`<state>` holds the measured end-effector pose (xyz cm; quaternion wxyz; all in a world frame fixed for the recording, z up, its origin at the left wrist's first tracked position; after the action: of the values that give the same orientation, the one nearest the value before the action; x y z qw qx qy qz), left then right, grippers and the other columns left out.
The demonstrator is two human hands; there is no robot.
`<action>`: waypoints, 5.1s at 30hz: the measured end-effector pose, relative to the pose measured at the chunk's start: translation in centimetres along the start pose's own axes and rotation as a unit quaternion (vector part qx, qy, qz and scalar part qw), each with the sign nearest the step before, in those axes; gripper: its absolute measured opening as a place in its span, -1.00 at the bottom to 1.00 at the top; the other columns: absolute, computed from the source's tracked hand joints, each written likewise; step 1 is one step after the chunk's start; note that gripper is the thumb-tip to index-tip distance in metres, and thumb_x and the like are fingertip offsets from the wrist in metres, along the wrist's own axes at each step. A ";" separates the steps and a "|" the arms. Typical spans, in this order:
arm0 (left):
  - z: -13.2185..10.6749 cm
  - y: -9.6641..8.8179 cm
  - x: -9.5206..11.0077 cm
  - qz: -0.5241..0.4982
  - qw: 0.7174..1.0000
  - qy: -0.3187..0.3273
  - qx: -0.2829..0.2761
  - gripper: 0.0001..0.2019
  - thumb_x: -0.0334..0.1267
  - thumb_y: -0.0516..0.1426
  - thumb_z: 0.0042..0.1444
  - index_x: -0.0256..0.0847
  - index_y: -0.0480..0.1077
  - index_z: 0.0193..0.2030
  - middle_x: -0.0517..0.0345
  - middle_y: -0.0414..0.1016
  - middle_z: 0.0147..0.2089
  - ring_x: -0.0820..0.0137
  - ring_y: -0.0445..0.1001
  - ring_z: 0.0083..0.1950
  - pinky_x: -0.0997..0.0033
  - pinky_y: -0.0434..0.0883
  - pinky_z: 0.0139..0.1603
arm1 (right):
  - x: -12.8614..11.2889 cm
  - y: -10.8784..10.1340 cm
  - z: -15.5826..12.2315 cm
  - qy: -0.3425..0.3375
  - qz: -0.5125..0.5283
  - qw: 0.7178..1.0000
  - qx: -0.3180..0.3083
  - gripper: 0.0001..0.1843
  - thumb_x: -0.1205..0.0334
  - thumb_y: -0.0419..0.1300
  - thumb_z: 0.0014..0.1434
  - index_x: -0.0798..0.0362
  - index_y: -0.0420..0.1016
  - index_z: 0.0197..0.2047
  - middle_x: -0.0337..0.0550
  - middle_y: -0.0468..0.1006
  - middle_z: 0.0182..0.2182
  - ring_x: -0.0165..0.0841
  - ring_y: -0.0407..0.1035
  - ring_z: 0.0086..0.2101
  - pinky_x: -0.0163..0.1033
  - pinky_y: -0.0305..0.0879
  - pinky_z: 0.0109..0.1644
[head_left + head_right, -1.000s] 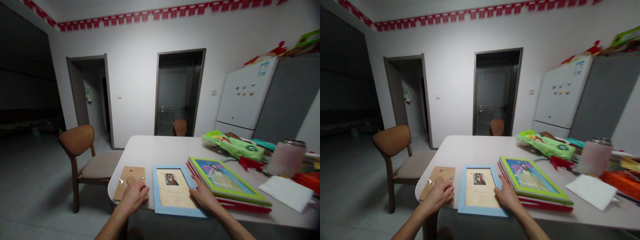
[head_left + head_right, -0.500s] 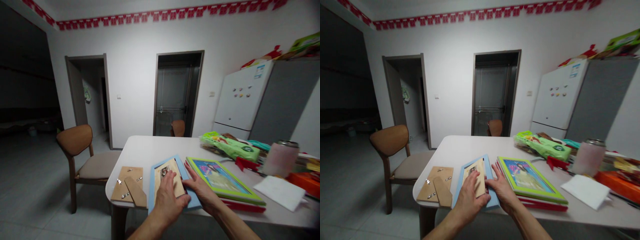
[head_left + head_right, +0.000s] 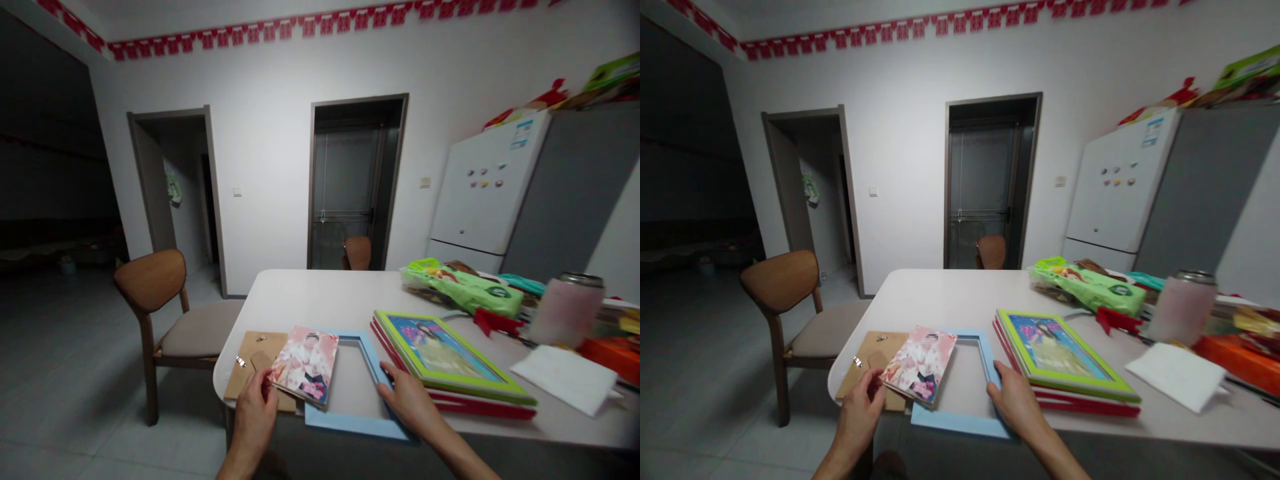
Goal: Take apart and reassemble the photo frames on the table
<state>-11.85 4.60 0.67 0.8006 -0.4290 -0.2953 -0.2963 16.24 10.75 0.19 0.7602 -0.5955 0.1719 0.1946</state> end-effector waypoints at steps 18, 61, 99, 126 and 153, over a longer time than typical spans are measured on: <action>0.2 3.3 1.5 0.151 0.962 0.157 -0.162 -0.47 -0.47 -0.02 -0.26 -0.22 0.24 -0.02 0.01 0.23 0.07 0.25 0.11 0.12 0.18 -0.03 0.16 | -6.4 5.1 1.0 0.034 0.279 0.955 -0.092 -0.45 0.36 -0.02 -0.11 0.21 0.20 0.03 -0.32 0.40 -0.69 -0.49 0.23 -0.70 -0.42 0.13 -0.61; -2.3 4.3 5.6 0.076 0.954 0.091 -0.276 -0.54 -0.27 -0.02 -0.03 -0.34 0.19 0.06 -0.08 0.13 0.15 0.20 0.01 0.19 0.12 -0.07 0.18 | -3.3 1.1 1.5 -0.012 -0.143 0.989 0.021 -0.63 0.13 -0.02 -0.01 0.18 0.38 -0.20 0.11 0.41 -0.27 -0.19 0.32 -0.27 -0.20 0.16 -0.29; 0.3 5.9 6.3 0.160 0.929 0.146 -0.301 -0.88 -0.24 0.08 -0.04 -0.19 0.34 -0.33 0.16 0.36 -0.14 0.34 0.26 -0.06 0.41 0.20 -0.07 | -1.7 -0.1 -3.4 -0.161 0.003 0.987 -0.001 -0.62 0.19 0.02 -0.05 0.12 0.44 -0.17 0.00 0.39 -0.21 -0.25 0.25 -0.16 -0.18 0.14 -0.03; -1.9 4.8 6.1 0.130 0.934 0.119 -0.310 -0.50 -0.15 0.16 -0.12 -0.23 0.18 -0.02 0.05 0.26 0.03 0.30 0.20 0.05 0.37 0.10 0.06 | -1.5 0.0 -0.1 -0.195 -0.089 0.977 -0.020 -0.65 0.33 -0.10 0.01 0.13 0.45 -0.23 -0.01 0.34 -0.16 -0.27 0.19 -0.13 -0.17 0.05 -0.01; -2.6 5.3 4.4 0.103 0.944 0.121 -0.288 -0.50 -0.18 0.20 -0.18 -0.18 0.21 -0.05 0.10 0.25 0.04 0.30 0.19 0.04 0.36 0.10 0.09 | -7.8 1.9 -1.0 -0.293 -0.021 0.950 -0.109 -0.66 0.36 -0.07 0.03 -0.01 0.41 -0.16 -0.13 0.40 -0.22 -0.34 0.20 -0.18 -0.24 0.08 -0.11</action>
<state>-4.59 3.78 0.01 0.6984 -0.6306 -0.0524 -0.3344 8.51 9.44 2.16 0.7113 -0.5952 -0.0937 0.3620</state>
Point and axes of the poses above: each hand's wrist, its own z-axis towards the middle knuckle, its own y-axis out of the palm, x = y × z, the point moved 2 cm from there along z, towards the middle knuckle
